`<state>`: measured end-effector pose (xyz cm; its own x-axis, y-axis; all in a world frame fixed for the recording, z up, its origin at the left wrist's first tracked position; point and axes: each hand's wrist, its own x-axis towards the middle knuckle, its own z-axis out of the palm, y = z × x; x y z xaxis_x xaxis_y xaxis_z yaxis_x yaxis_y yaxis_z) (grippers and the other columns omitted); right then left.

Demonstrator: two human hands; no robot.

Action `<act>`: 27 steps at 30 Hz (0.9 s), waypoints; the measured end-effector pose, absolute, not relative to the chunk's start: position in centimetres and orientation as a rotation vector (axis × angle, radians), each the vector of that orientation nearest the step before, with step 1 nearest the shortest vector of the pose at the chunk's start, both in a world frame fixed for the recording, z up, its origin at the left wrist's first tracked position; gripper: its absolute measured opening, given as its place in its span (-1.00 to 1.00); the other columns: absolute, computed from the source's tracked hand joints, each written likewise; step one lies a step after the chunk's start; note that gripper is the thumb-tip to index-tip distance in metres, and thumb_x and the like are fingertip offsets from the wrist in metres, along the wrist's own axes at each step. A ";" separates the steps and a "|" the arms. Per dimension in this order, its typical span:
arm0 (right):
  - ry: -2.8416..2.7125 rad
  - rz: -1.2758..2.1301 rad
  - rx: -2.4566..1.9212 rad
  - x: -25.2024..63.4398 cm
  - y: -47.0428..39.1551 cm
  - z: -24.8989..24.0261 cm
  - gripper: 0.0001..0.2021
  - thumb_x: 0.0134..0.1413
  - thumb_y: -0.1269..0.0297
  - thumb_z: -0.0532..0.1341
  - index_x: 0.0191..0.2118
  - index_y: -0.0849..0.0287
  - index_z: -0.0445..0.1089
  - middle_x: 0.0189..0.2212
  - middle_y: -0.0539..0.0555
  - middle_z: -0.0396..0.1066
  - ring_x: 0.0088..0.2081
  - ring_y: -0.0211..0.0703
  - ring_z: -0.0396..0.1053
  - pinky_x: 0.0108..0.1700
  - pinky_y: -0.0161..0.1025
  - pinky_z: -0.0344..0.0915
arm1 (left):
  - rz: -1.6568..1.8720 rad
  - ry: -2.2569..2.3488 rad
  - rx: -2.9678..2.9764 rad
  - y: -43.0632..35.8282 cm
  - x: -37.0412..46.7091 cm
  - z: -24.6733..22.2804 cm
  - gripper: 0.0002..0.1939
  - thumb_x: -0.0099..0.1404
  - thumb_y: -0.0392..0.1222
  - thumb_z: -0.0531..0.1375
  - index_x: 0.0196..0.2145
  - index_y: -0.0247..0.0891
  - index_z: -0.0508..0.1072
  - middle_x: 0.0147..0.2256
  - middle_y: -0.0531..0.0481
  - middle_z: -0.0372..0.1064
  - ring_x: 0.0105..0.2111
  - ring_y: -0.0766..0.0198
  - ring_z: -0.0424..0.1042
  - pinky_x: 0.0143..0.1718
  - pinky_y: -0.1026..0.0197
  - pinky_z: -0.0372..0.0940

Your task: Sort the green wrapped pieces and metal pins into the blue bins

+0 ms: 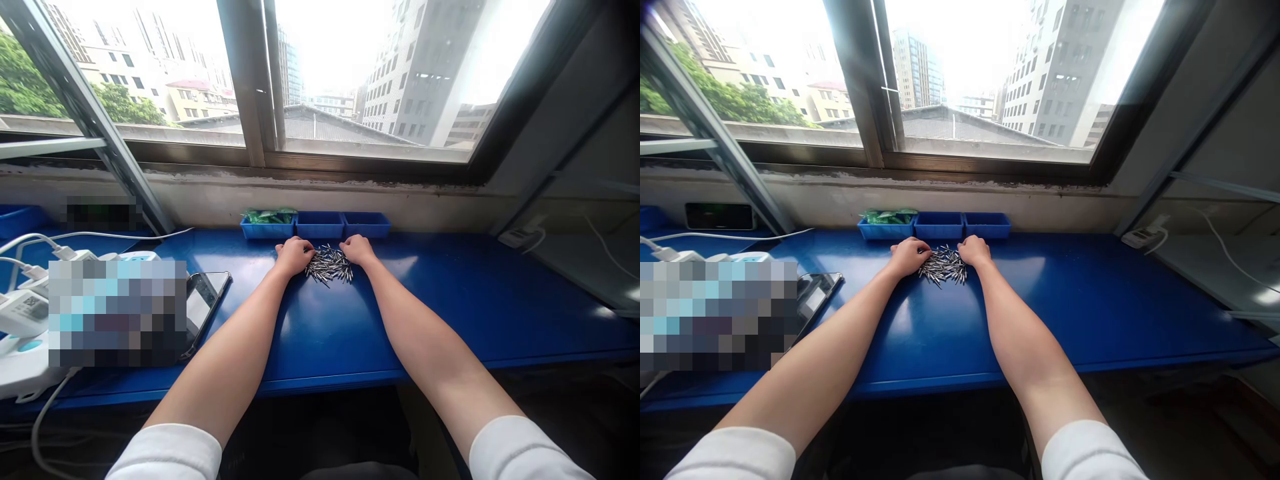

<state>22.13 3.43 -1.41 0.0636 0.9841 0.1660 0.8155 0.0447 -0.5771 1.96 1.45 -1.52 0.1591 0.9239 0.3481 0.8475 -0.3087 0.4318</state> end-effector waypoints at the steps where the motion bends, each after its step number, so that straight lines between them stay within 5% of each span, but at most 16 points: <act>1: -1.782 0.415 -1.800 22.2 3.4 -1.4 -0.77 0.00 0.18 0.16 -0.51 0.16 0.49 -0.40 0.20 0.50 -0.25 0.03 0.44 -0.19 -0.13 0.27 | 0.847 1.756 2.284 1.4 2.0 -1.5 -0.79 0.19 -0.05 0.12 -0.36 -0.10 0.55 -0.18 -0.06 0.42 -0.07 0.00 0.33 -0.02 -0.07 0.10; 8: -1.838 0.512 -1.706 23.0 3.5 -1.1 -0.90 -0.18 0.26 0.30 -0.52 0.16 0.51 -0.45 0.14 0.50 -0.36 -0.08 0.43 -0.32 -0.26 0.27 | 0.833 1.781 2.278 1.5 2.0 -1.6 -0.78 0.19 -0.07 0.11 -0.33 -0.12 0.53 -0.17 -0.09 0.40 -0.08 -0.01 0.33 -0.03 -0.07 0.11; 19: -1.847 0.413 -1.582 22.0 3.0 -1.4 -0.81 0.12 0.21 0.10 -0.36 0.17 0.38 -0.42 0.10 0.45 -0.38 -0.18 0.35 -0.32 -0.28 0.20 | 0.959 1.741 2.318 0.8 2.3 -1.0 -0.78 0.23 -0.12 0.08 -0.25 -0.14 0.49 -0.13 -0.07 0.40 -0.04 0.04 0.32 -0.02 -0.04 0.09; 27: -1.869 0.795 -1.112 20.6 2.1 -0.4 -0.80 -0.03 0.15 0.20 -0.41 0.19 0.37 -0.60 -0.05 0.35 -0.50 -0.28 0.30 -0.38 -0.32 0.23 | 1.071 1.500 2.436 0.4 2.5 -0.7 -0.75 0.22 -0.11 0.14 -0.15 -0.14 0.47 -0.15 -0.01 0.44 -0.08 0.12 0.36 -0.01 0.06 0.10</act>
